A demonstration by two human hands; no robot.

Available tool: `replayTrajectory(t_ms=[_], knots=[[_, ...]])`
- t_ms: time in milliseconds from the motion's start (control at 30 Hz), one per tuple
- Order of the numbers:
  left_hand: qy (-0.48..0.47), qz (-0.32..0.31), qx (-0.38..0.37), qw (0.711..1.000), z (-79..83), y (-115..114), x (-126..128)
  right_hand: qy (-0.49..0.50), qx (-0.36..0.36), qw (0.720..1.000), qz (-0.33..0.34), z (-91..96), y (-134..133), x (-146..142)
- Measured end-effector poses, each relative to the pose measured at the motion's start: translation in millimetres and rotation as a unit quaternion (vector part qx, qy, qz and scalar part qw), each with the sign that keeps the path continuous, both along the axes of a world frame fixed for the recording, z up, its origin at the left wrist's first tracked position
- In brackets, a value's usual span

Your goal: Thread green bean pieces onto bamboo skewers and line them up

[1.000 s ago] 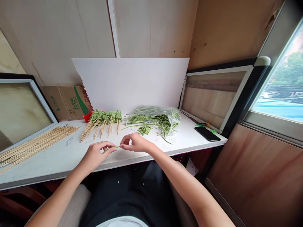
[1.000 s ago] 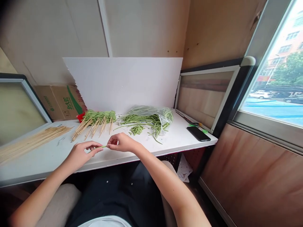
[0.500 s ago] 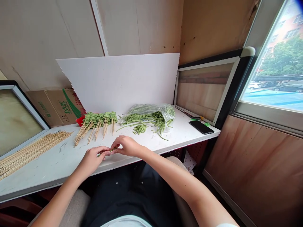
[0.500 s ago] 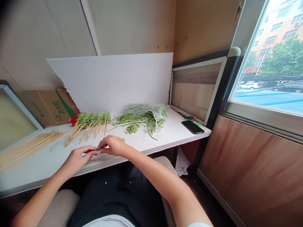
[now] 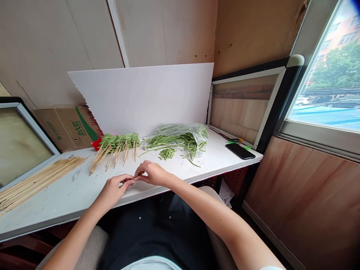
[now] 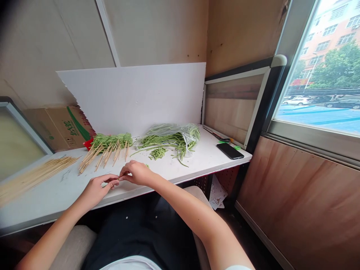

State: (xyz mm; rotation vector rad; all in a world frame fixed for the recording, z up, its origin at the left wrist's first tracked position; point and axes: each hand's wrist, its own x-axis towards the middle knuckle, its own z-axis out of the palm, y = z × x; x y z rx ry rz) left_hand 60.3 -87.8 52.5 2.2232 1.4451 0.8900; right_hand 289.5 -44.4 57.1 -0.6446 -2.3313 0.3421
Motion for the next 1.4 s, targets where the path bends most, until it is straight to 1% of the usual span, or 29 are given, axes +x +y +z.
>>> replayTrajectory(t_ms=[200,433,633,800,1033,1200,1400], knots=[[0.005,0.021,0.05,0.999,-0.6,1,1,0.022,-0.004,1.0,-0.006,3.2,3,7],[0.009,0.008,0.051,0.999,1.7,-1,1,0.023,0.001,1.0,0.0,1.3,2,7],[0.005,-0.003,0.076,0.997,-0.1,1,0,0.035,0.003,0.999,0.005,1.2,4,6],[-0.007,0.001,0.08,0.997,0.6,1,2,0.05,0.016,0.999,0.014,-0.8,7,5],[-0.009,-0.017,0.092,0.996,2.4,0,2,0.053,0.02,0.998,0.019,2.6,1,2],[0.01,-0.026,0.101,0.994,0.1,1,3,0.062,-0.001,0.998,0.031,0.9,-2,-2],[0.021,-0.039,0.076,0.996,-4.5,1,3,0.069,-0.06,0.993,0.075,-0.8,-2,-5]])
